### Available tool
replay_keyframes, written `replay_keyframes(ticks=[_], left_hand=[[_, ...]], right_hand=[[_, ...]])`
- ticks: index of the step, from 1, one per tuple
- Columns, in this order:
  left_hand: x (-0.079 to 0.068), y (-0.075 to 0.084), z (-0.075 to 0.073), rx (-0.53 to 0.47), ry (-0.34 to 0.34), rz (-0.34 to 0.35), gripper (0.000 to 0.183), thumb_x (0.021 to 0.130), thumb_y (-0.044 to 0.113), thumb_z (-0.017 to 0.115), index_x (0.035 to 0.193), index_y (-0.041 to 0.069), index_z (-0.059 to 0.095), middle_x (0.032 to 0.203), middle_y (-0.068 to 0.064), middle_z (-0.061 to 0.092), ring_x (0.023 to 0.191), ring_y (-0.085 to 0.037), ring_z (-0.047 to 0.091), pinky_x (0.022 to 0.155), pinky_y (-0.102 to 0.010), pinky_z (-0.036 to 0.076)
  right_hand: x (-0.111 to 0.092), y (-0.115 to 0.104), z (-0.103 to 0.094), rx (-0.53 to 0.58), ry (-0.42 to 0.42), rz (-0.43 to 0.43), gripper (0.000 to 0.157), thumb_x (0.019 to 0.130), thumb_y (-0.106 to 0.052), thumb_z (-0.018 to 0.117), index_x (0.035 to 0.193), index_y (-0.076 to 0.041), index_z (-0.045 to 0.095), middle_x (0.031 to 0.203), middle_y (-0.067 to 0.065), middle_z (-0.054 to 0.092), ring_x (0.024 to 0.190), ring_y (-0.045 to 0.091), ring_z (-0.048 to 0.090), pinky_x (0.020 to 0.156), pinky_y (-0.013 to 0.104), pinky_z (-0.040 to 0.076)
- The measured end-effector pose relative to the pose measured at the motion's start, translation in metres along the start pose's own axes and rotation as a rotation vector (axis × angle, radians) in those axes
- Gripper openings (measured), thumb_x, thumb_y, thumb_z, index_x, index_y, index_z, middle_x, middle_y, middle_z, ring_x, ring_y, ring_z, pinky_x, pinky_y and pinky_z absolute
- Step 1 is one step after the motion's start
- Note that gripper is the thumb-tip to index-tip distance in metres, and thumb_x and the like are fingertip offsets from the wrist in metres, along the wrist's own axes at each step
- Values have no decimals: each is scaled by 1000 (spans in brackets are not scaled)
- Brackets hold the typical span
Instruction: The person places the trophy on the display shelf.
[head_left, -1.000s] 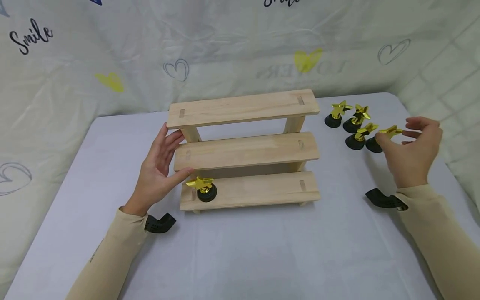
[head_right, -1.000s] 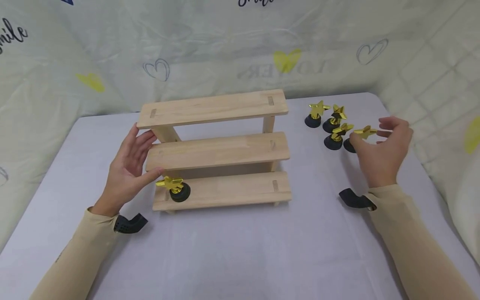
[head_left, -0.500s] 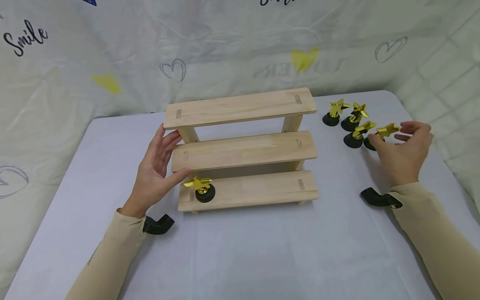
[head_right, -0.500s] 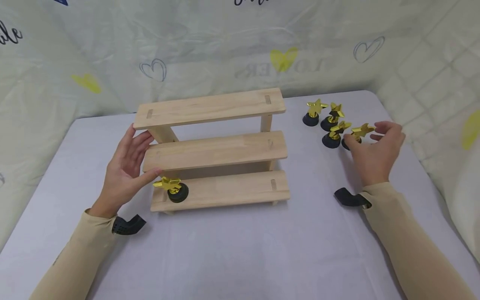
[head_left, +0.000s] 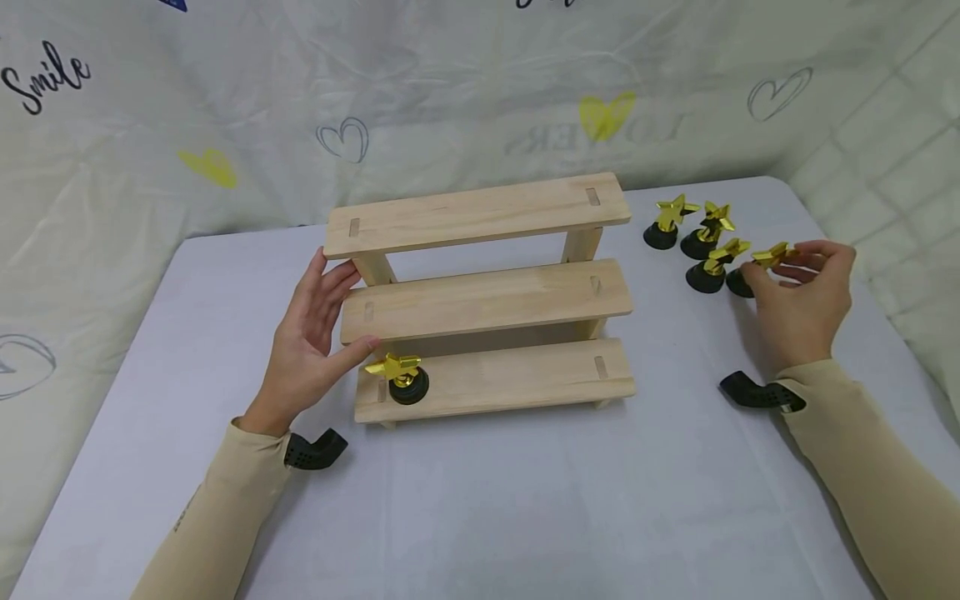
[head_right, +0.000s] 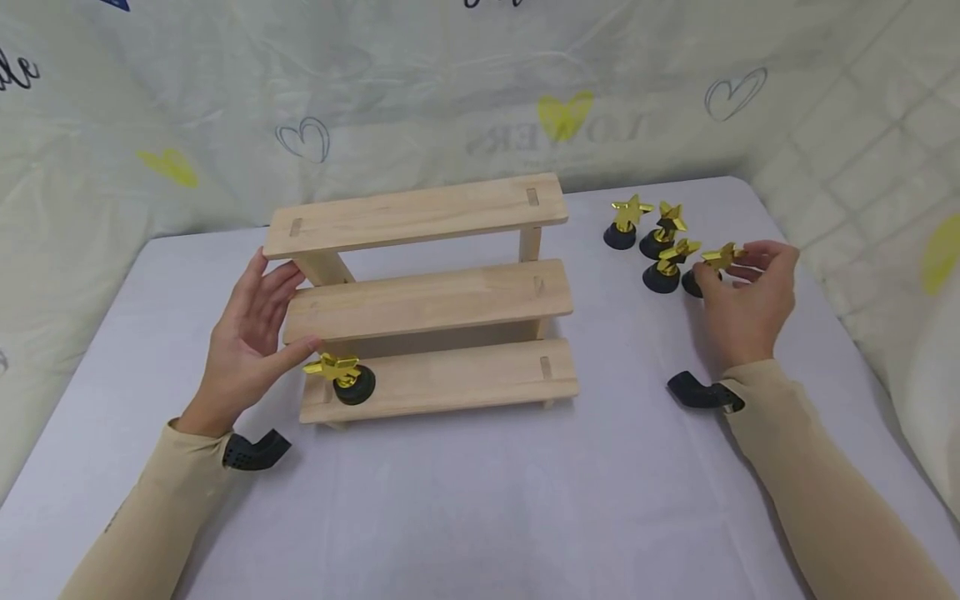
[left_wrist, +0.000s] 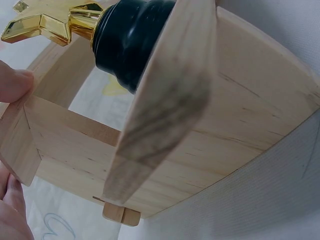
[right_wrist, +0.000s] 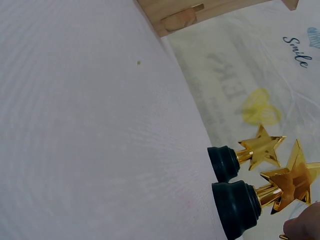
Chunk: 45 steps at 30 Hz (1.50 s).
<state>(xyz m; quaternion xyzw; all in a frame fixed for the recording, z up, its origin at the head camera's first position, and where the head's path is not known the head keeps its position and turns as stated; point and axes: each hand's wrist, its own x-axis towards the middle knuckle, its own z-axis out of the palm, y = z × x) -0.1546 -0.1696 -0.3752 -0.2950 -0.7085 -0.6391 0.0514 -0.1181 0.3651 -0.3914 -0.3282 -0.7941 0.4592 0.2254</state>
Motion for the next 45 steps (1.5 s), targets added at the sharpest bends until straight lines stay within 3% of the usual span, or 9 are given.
replay_keyframes(ticks=[14, 25, 34, 45], left_hand=[[1, 0, 1, -16, 0, 4, 118, 72, -34, 68, 167, 12, 15, 157, -2, 45, 148, -11, 45, 130, -16, 28], [0, 0, 1, -9, -3, 7, 118, 72, -33, 68, 167, 12, 15, 158, -3, 44, 149, -11, 45, 130, -17, 27], [0, 0, 1, -22, -1, 9, 117, 72, -34, 68, 167, 11, 15, 157, -4, 44, 149, -11, 45, 130, -17, 28], [0, 0, 1, -14, -2, 12, 116, 73, -33, 68, 167, 11, 16, 157, -5, 44, 149, -12, 45, 130, -17, 28]], right_hand=[[6, 8, 2, 32, 74, -42, 43, 88, -29, 78, 117, -37, 47, 102, -29, 48, 100, -10, 50, 92, 10, 42], [5, 4, 0, 56, 68, 10, 52, 87, -26, 79, 128, -33, 48, 106, -28, 45, 98, -10, 51, 91, 10, 43], [2, 4, 1, 83, 85, 22, 48, 83, -34, 85, 118, -36, 52, 101, -26, 52, 94, -9, 52, 86, 10, 42], [3, 6, 2, 79, 89, 12, 47, 85, -36, 83, 120, -35, 51, 99, -25, 52, 93, -7, 51, 85, 11, 41]])
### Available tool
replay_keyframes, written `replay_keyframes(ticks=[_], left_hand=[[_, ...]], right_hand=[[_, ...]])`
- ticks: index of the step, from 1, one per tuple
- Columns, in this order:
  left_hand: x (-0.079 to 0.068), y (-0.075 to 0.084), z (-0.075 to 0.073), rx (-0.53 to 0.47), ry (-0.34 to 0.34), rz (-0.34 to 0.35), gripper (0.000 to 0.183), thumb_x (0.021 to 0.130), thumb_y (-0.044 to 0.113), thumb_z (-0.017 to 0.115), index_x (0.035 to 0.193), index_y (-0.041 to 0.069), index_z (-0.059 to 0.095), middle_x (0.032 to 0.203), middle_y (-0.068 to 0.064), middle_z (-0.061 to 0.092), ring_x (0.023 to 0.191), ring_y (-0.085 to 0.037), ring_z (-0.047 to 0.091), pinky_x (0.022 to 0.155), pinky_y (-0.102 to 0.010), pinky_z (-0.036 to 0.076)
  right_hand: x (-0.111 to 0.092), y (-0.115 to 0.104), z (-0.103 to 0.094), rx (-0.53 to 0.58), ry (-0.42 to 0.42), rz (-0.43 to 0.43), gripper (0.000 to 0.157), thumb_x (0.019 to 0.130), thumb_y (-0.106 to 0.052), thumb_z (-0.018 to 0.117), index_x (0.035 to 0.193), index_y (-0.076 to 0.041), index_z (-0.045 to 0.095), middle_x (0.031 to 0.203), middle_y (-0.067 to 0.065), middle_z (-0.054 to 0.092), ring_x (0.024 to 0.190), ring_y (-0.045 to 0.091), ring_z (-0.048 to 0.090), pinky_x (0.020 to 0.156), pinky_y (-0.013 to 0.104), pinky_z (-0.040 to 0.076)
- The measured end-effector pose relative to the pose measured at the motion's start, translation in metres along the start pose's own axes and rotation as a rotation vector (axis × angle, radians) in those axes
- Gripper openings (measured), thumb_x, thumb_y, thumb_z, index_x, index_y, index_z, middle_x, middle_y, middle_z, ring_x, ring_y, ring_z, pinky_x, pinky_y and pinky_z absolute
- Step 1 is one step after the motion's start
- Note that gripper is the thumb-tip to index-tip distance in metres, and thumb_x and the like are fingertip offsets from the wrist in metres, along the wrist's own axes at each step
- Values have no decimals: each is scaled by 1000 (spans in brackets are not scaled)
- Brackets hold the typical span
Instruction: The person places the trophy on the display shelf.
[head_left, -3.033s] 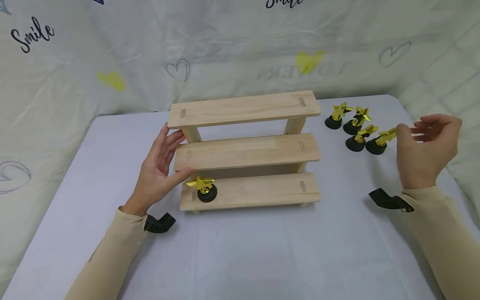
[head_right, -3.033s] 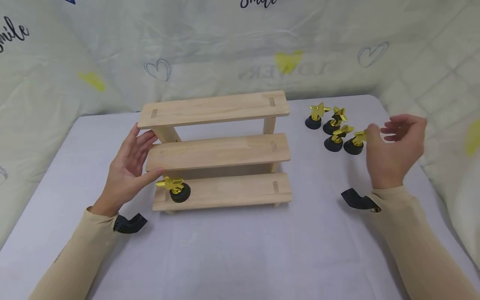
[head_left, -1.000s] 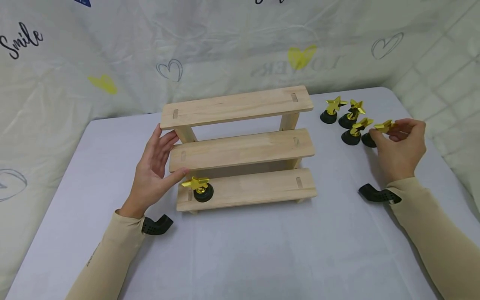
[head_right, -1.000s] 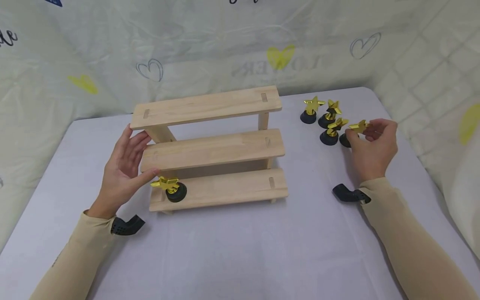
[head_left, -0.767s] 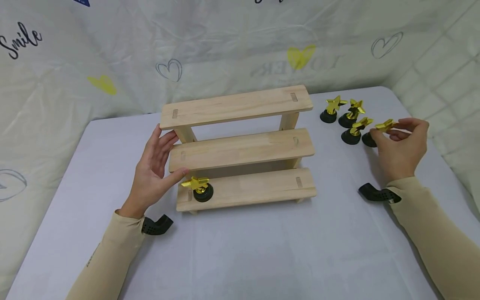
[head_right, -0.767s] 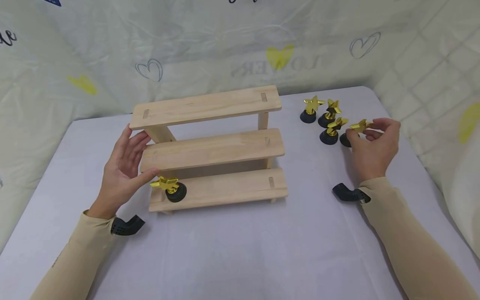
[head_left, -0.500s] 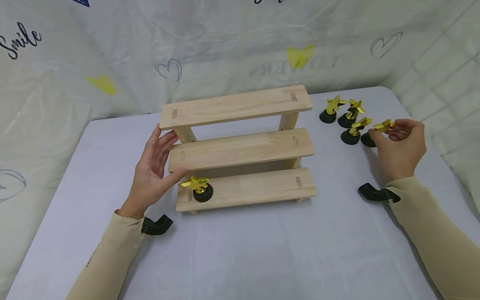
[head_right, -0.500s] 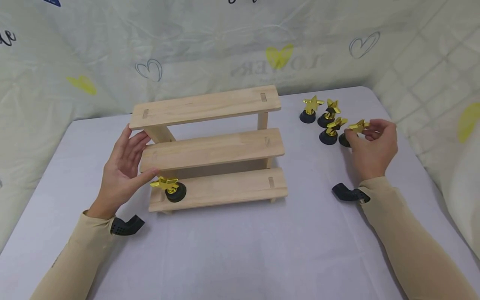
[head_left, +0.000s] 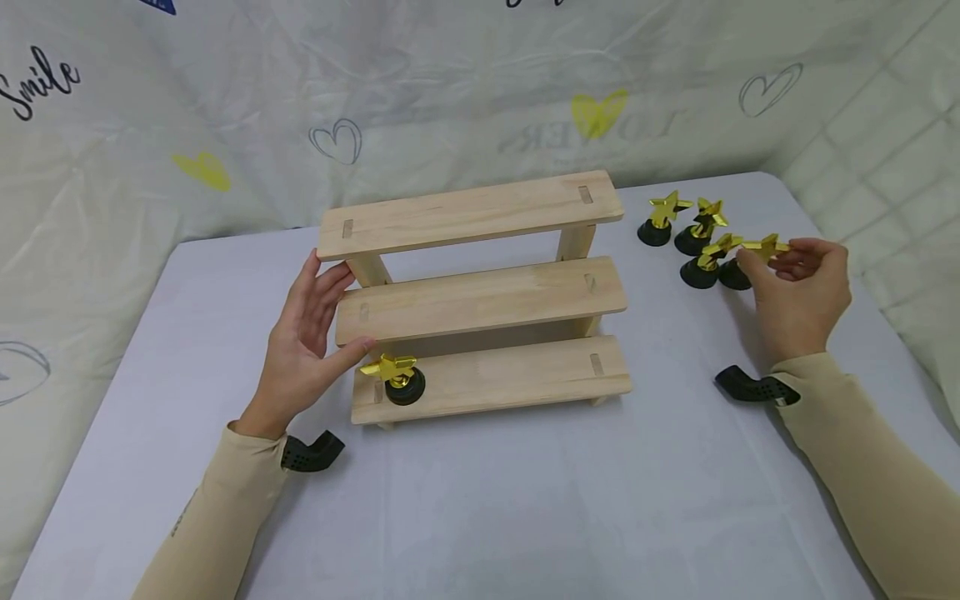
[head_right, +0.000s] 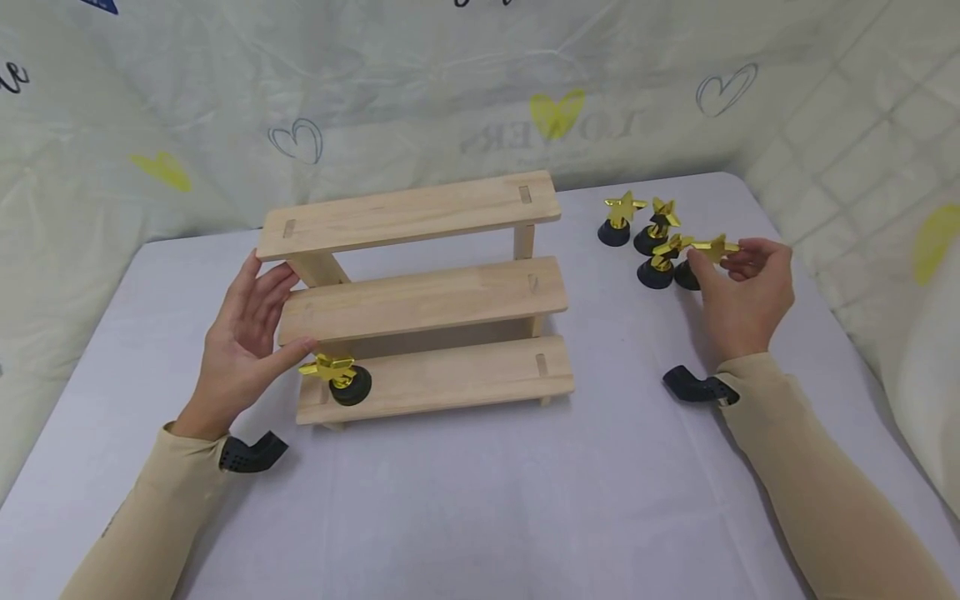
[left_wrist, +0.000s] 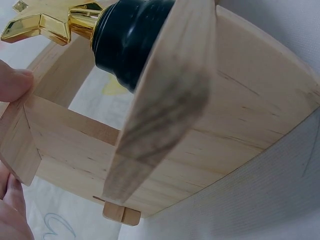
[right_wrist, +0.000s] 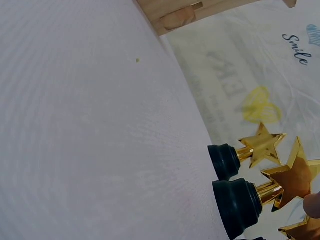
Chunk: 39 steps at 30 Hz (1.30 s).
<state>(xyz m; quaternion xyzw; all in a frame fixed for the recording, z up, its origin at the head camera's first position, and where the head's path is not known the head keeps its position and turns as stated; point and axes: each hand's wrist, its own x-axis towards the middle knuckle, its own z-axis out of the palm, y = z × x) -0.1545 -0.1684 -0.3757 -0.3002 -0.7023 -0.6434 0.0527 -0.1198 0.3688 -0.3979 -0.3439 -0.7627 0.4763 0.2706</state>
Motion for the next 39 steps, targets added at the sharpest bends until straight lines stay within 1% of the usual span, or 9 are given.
replay_keyframes(ticks=[5, 10, 17, 24, 28, 32, 35, 39], left_hand=[[0, -1, 0, -5, 0, 2, 117, 72, -33, 68, 167, 11, 15, 158, -5, 44, 149, -12, 45, 130, -17, 28], [0, -1, 0, -3, 7, -10, 118, 72, -35, 67, 167, 13, 16, 157, -2, 45, 148, -12, 45, 130, -19, 29], [0, -1, 0, -13, 6, -1, 118, 71, -36, 66, 167, 11, 15, 157, -3, 45, 148, -12, 45, 130, -18, 29], [0, -1, 0, -21, -2, -8, 117, 73, -35, 66, 167, 12, 15, 158, -4, 44, 149, -12, 44, 130, -18, 28], [-1, 0, 0, -27, 4, -30, 118, 73, -35, 65, 167, 16, 15, 158, -2, 44, 149, -11, 44, 130, -20, 29], [-1, -1, 0, -27, 2, -25, 119, 72, -35, 65, 167, 15, 14, 158, -3, 44, 149, -12, 44, 130, -19, 29], [-1, -2, 0, -25, 2, -16, 119, 72, -35, 66, 167, 14, 14, 158, -3, 44, 149, -12, 44, 130, -19, 29], [-1, -2, 0, -22, -3, -4, 117, 73, -35, 66, 167, 13, 14, 158, -3, 43, 149, -12, 44, 130, -17, 29]], right_hand=[[5, 4, 0, -15, -38, 33, 52, 85, -34, 83, 125, -35, 48, 102, -26, 51, 96, -6, 50, 87, 11, 41], [7, 5, 3, -26, -51, 11, 51, 86, -33, 82, 123, -36, 47, 103, -26, 49, 97, -6, 49, 89, 11, 41], [5, 2, 4, -26, -26, -39, 43, 89, -28, 76, 120, -36, 48, 98, -26, 49, 95, -8, 49, 87, 10, 39], [1, -1, 2, -52, -3, -30, 42, 90, -30, 76, 121, -37, 49, 99, -29, 48, 97, -10, 47, 88, 10, 37], [-2, -4, 2, -63, 7, -35, 41, 90, -30, 76, 121, -36, 49, 100, -30, 48, 98, -10, 47, 89, 10, 36], [-2, -6, 1, -32, 20, -45, 41, 89, -28, 77, 121, -34, 51, 101, -28, 49, 98, -9, 48, 90, 11, 37], [-1, -6, 1, -14, 37, -79, 42, 88, -27, 79, 121, -31, 53, 101, -28, 50, 97, -9, 50, 90, 12, 39], [-1, -6, 0, 29, 57, -100, 43, 86, -25, 80, 121, -29, 55, 102, -26, 53, 96, -9, 52, 90, 12, 41]])
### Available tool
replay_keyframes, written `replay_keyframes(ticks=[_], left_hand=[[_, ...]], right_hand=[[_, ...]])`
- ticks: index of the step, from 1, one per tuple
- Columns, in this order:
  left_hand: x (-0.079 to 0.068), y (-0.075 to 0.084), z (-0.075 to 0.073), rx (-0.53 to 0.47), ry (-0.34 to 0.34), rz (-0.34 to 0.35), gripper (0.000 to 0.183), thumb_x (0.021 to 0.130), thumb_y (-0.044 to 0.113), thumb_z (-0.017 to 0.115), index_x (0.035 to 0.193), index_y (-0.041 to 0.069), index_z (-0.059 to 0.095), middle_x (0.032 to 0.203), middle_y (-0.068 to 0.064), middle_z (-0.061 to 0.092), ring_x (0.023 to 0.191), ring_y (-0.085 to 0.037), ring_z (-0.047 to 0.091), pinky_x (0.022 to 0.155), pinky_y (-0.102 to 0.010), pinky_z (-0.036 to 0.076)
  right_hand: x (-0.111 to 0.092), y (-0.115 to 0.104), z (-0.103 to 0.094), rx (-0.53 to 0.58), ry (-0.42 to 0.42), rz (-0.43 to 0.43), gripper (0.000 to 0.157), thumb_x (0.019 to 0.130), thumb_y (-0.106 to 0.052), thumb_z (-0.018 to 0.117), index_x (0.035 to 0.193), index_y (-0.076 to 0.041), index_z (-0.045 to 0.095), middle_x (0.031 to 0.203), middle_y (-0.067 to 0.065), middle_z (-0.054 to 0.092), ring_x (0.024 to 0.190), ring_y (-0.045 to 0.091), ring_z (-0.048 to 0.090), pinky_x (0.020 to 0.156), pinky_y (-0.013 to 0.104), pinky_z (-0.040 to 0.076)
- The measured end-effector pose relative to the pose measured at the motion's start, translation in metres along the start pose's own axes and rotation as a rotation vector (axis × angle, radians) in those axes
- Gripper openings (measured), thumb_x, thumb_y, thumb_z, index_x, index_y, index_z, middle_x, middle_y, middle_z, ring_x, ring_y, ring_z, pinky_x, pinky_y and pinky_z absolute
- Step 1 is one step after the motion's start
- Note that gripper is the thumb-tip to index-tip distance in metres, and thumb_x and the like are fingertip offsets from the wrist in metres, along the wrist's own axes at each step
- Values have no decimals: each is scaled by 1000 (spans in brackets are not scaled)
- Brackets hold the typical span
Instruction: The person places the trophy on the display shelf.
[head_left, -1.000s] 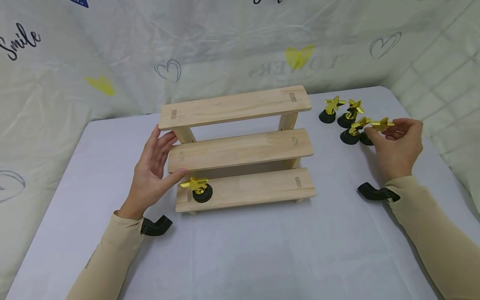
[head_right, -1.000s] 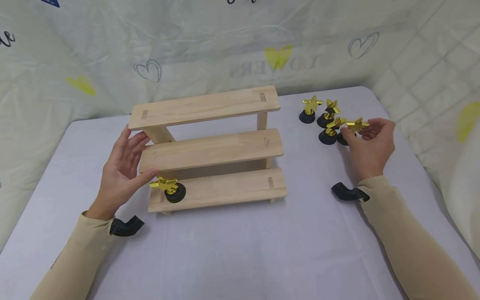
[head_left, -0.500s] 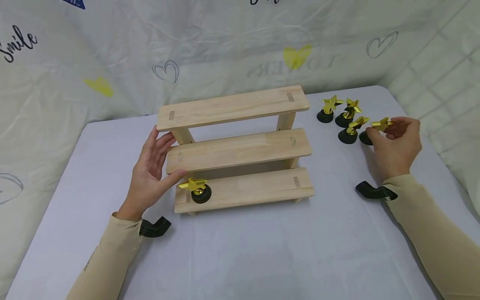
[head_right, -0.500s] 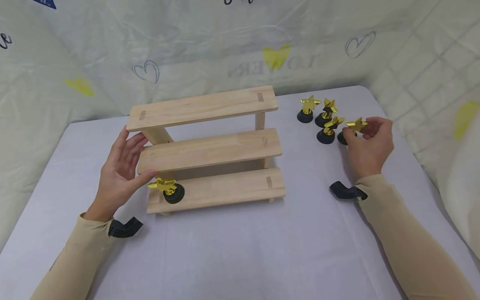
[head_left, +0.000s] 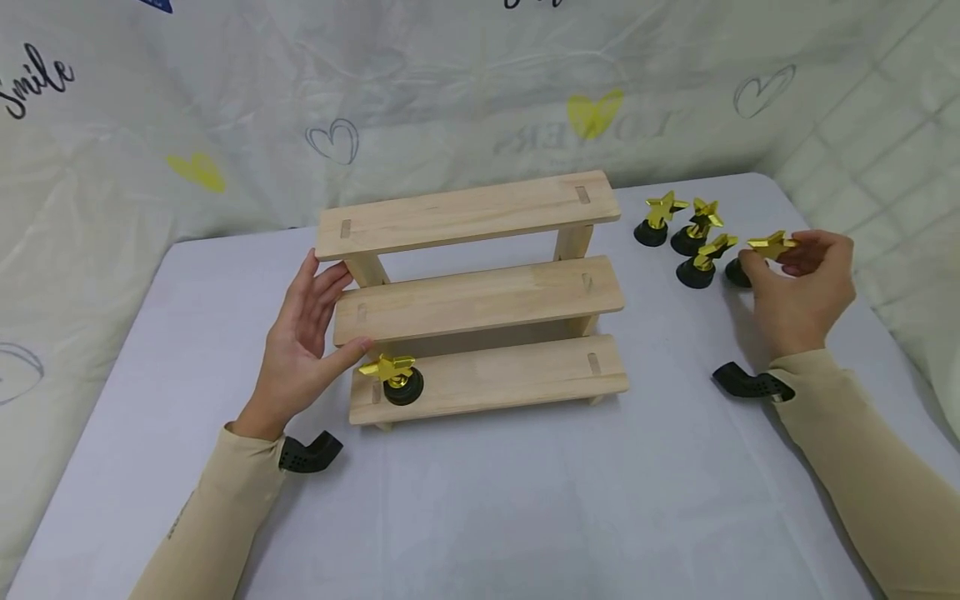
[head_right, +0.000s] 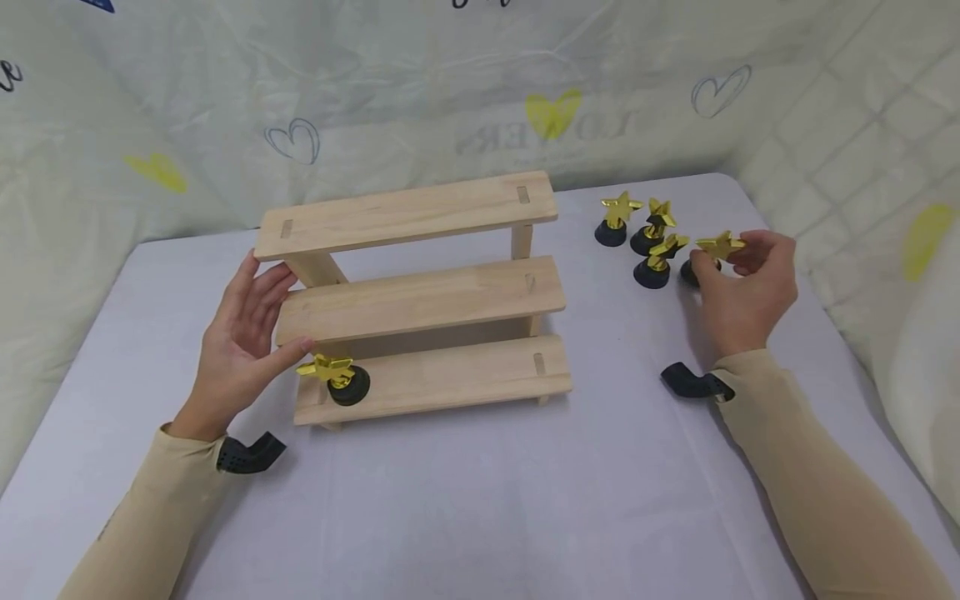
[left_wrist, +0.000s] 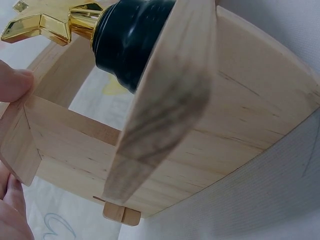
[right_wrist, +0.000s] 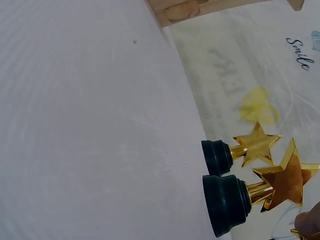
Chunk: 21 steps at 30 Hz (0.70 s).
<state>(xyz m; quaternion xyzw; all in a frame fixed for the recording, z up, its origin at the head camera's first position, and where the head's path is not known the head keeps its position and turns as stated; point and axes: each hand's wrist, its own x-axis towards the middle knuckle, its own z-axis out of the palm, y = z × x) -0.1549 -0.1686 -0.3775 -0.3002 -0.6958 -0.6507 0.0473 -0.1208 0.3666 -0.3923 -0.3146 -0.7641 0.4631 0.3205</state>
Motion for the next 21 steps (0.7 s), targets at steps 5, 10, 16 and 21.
replay_keyframes(ticks=[5, 10, 16, 21], left_hand=[[0, 1, 0, 4, -8, 10, 116, 73, -34, 66, 167, 11, 14, 158, -4, 43, 149, -12, 44, 129, -16, 28], [0, 2, -1, 14, 0, 8, 117, 73, -33, 67, 167, 12, 14, 158, -2, 44, 149, -12, 44, 130, -17, 28], [1, 4, -1, 20, -1, 8, 116, 74, -32, 68, 167, 12, 15, 158, -3, 44, 148, -12, 44, 129, -16, 29], [0, 3, -1, 21, 2, -17, 116, 75, -30, 69, 167, 16, 15, 159, -6, 43, 149, -12, 44, 128, -15, 29]], right_hand=[[-4, -9, -2, 52, 47, -28, 44, 84, -20, 81, 120, -25, 58, 103, -22, 55, 96, -6, 54, 90, 13, 42], [-12, -27, -3, 98, 104, -83, 41, 83, -18, 82, 118, -23, 61, 101, -20, 57, 94, -4, 55, 87, 14, 42], [-19, -39, -4, 134, 110, -107, 41, 83, -16, 82, 118, -21, 62, 103, -19, 59, 95, -3, 56, 86, 15, 43], [-27, -50, -4, 158, 123, -156, 39, 84, -17, 82, 118, -20, 62, 103, -20, 62, 95, -1, 57, 86, 17, 44]])
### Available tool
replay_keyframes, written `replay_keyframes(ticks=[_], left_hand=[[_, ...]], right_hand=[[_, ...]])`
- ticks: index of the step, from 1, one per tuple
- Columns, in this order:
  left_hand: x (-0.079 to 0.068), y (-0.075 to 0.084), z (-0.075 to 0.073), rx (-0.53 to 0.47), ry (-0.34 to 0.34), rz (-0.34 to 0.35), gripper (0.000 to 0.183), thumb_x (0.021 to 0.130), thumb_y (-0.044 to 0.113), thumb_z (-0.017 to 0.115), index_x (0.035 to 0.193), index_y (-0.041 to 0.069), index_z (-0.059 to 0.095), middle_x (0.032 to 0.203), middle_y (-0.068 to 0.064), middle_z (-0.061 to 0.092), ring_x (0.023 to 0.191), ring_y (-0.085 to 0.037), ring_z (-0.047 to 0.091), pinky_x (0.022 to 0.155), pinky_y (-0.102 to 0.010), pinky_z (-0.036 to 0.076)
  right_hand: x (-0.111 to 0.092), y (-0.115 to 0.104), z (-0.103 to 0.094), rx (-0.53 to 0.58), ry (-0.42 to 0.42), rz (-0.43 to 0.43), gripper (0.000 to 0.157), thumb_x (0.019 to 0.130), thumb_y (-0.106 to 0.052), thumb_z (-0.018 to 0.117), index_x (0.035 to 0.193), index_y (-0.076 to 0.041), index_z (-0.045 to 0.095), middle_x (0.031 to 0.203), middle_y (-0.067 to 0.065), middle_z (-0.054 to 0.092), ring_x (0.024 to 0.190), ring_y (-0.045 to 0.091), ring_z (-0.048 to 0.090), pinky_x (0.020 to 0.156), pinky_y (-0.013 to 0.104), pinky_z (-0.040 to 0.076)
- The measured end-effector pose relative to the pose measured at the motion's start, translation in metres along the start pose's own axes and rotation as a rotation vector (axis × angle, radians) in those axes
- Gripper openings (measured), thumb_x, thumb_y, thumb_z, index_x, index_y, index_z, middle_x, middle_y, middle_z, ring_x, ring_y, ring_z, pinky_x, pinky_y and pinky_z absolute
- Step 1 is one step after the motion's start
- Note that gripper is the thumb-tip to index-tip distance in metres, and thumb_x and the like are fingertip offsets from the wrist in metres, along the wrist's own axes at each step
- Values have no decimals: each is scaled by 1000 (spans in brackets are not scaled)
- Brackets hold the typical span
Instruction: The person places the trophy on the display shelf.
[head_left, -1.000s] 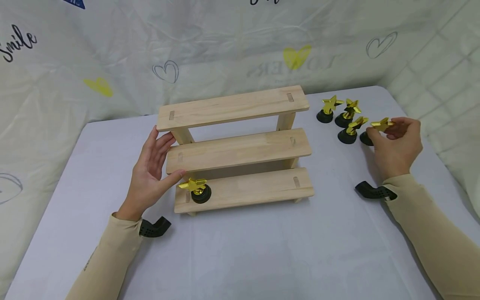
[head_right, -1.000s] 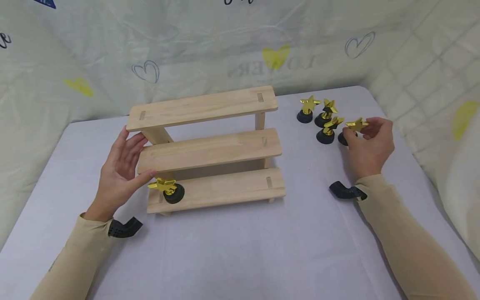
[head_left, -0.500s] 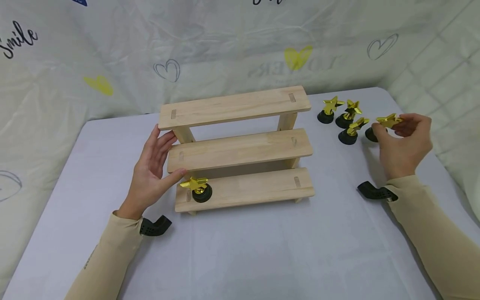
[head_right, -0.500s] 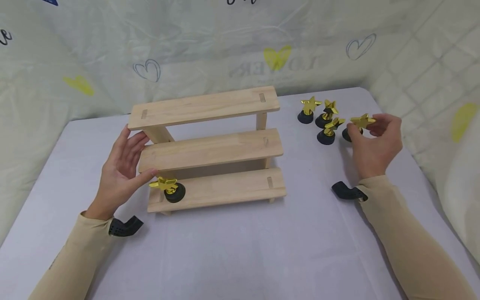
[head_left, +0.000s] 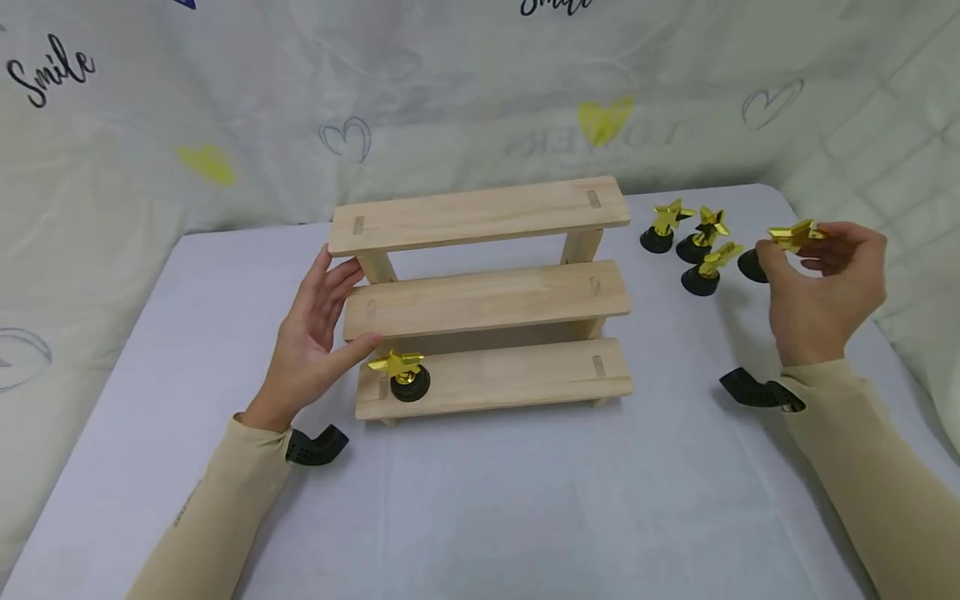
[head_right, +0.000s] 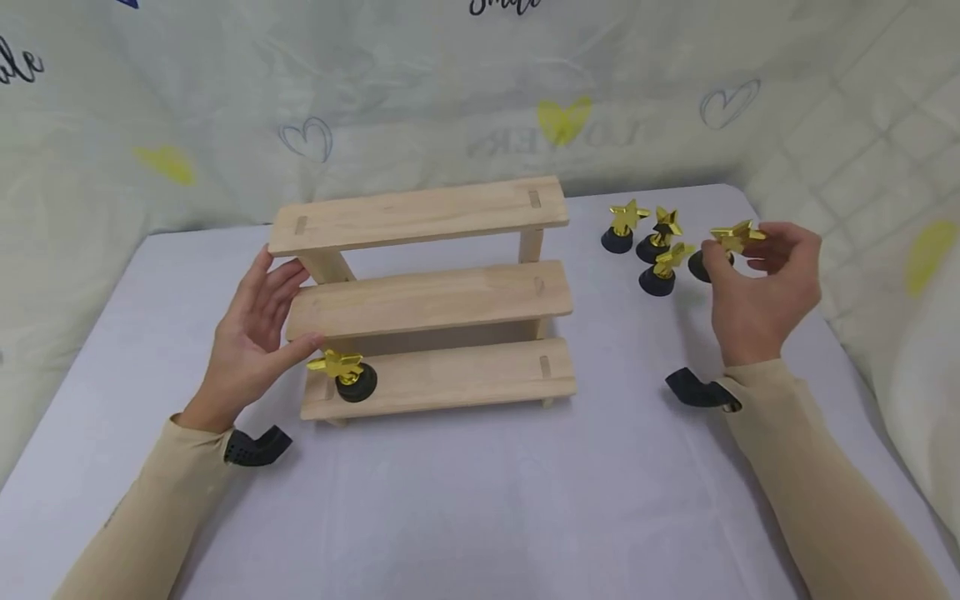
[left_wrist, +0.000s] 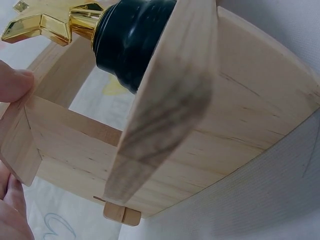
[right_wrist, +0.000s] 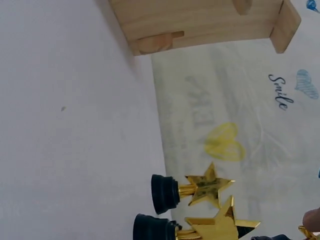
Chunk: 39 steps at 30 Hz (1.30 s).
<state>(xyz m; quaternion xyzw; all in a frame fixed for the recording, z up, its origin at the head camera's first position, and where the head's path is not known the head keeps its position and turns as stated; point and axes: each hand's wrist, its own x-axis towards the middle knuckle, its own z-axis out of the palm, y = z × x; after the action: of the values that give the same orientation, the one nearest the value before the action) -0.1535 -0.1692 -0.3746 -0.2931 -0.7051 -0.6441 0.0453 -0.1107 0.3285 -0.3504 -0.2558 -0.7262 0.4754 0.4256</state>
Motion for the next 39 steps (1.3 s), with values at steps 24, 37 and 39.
replay_keyframes(ticks=[24, 37, 39], left_hand=[[18, -17, 17, 72, -26, -24, 118, 78, -23, 74, 168, 21, 11, 163, -20, 40, 150, -8, 42, 129, -15, 28], [25, -17, 23, 62, -33, -9, 119, 79, -23, 75, 168, 22, 11, 163, -18, 40, 152, -22, 40, 130, -16, 28], [26, -17, 24, 61, -33, -11, 119, 79, -22, 75, 168, 22, 11, 163, -18, 40, 152, -24, 40, 130, -16, 28]], right_hand=[[-29, -34, 6, 251, -118, -174, 37, 79, 1, 82, 112, -8, 68, 103, -8, 69, 88, 8, 62, 82, 20, 50], [-56, -39, 14, 357, -266, -295, 42, 75, 16, 77, 111, -2, 68, 105, -6, 66, 85, 9, 61, 84, 18, 54], [-61, -39, 15, 378, -287, -294, 44, 73, 19, 77, 111, -2, 67, 106, -4, 65, 86, 11, 60, 84, 17, 53]])
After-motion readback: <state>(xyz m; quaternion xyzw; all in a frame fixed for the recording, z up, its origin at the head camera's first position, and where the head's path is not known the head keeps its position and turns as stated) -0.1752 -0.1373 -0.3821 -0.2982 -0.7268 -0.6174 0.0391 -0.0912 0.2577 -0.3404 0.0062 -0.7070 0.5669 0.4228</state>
